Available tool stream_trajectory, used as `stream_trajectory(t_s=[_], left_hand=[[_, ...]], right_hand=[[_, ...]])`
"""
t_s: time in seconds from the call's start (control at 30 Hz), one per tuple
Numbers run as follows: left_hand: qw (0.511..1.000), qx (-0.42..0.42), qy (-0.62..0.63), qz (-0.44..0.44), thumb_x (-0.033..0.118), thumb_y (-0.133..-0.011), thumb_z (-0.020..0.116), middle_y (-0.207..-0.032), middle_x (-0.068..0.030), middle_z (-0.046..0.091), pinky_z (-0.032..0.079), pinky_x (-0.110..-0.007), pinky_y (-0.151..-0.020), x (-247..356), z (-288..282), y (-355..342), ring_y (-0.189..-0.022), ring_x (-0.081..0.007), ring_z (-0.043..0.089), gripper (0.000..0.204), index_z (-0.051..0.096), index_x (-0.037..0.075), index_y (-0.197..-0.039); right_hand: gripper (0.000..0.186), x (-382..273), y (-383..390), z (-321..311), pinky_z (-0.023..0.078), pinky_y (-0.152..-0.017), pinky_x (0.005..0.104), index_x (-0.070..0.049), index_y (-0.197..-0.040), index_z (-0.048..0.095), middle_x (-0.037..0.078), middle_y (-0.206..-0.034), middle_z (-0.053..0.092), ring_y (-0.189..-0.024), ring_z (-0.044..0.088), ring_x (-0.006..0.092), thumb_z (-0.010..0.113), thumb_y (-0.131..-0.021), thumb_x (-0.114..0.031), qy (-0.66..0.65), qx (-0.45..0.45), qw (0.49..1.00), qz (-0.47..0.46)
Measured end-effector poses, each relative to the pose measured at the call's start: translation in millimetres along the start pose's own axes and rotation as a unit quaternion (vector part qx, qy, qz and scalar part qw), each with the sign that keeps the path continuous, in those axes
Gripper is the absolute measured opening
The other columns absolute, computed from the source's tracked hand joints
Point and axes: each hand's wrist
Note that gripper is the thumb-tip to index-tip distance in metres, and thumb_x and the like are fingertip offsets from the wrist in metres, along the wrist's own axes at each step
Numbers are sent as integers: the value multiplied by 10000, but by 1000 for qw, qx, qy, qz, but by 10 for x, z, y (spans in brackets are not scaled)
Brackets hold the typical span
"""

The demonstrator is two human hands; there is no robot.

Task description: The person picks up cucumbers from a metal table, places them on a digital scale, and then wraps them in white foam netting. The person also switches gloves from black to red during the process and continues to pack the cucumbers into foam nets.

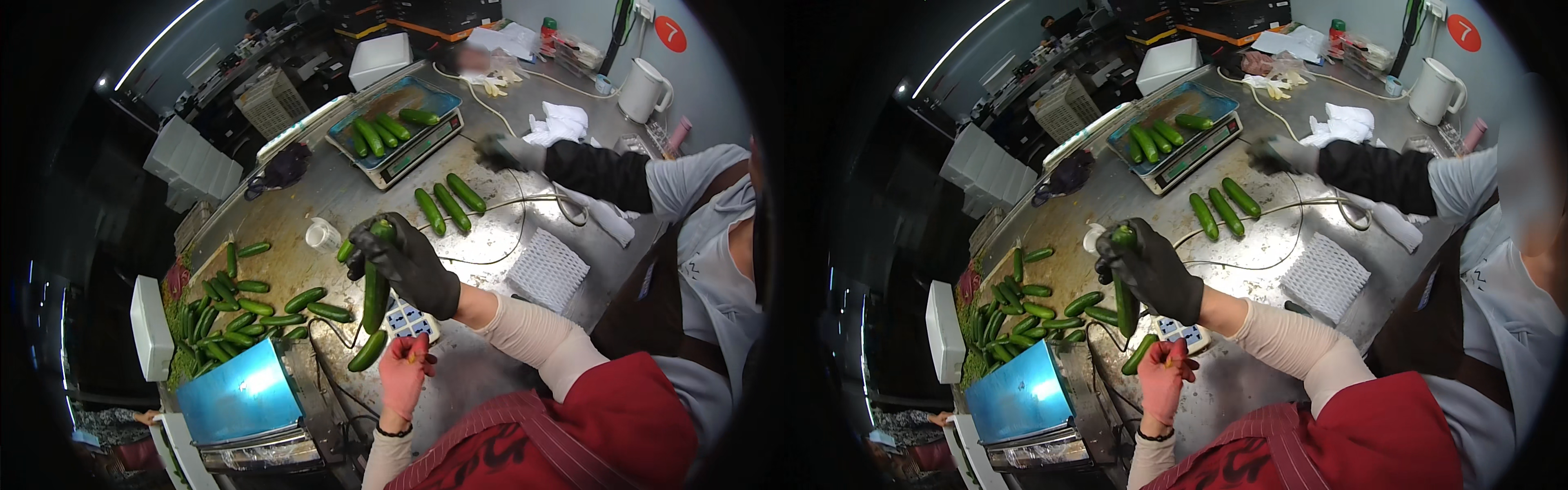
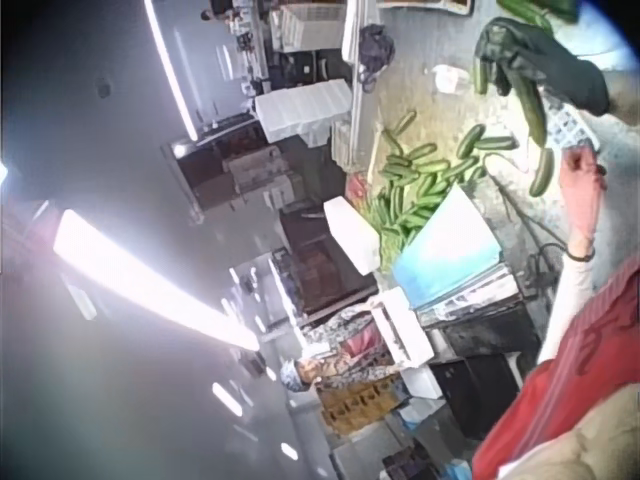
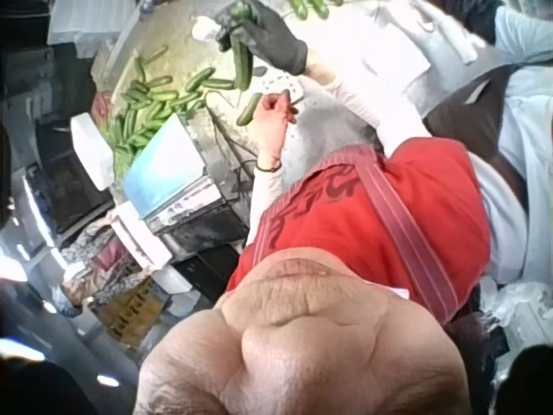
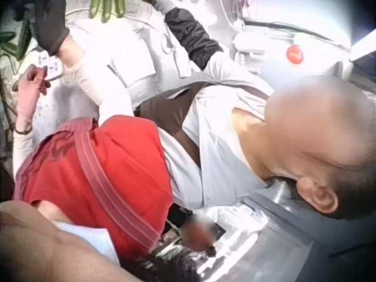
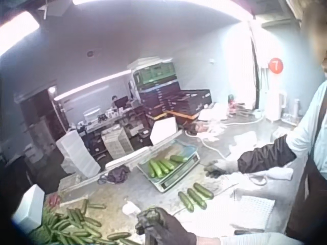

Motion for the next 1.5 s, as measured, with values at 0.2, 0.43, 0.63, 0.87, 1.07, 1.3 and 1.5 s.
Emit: stream_trajectory(t_s=[0.2,0.43,0.63,0.87,1.07,1.3,1.5], left_hand=[[996,14,-4,86,319,-987,580,-628,-80,572,467,-274,-550,-93,67,-104,-552,-144,560,343,518,-1,-884],[942,92,-37,320,611,-956,447,-657,-112,602,472,-257,-583,-596,-191,-152,-621,-191,612,650,493,-4,-1161],[970,101,40,215,510,-981,490,-826,-73,618,428,-256,-496,-417,-68,-59,-571,-147,558,619,391,24,-1352],[940,259,166,149,310,-1001,464,-834,1,561,323,-244,-440,-861,-393,-57,-564,-95,482,255,518,126,-1170],[960,231,74,140,170,-972,502,-730,-22,546,344,-249,-431,-919,-529,226,-483,-121,468,197,527,71,-1141],[922,246,124,270,219,-1001,489,-704,-24,559,413,-252,-479,-1232,-748,-14,-502,-133,521,180,570,59,-988],[942,210,93,245,285,-998,538,-985,-97,626,503,-289,-690,-1424,-754,113,-805,-202,638,303,570,-13,-1044]], right_hand=[[345,457,-62,-217,550,-740,327,-36,-1220,449,52,-972,524,-778,567,121,539,-991,-278,100,41,985,135],[429,642,-75,-482,585,-746,377,-83,-1242,468,87,-993,522,-740,603,165,520,-980,-418,-74,158,959,223],[435,1278,418,-32,506,-681,340,-17,-1266,454,110,-997,579,-731,580,195,549,-977,-329,224,53,956,180],[475,1245,859,303,463,-813,410,-27,-1226,469,216,-1026,595,-906,600,313,590,-877,-326,279,-226,900,246],[455,1407,973,335,459,-827,413,-17,-1191,499,208,-1017,595,-910,598,311,593,-876,-333,311,-311,856,273],[379,1467,1036,449,460,-812,400,7,-1117,546,202,-1011,607,-917,593,304,586,-902,-303,277,-204,912,223],[358,1181,766,530,495,-595,321,-47,-1201,537,96,-844,604,-643,589,162,562,-961,-311,241,-35,933,264]])
Point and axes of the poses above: each hand's wrist, its own y-axis away from the middle knuckle, its own z-axis out of the palm, x = y × z
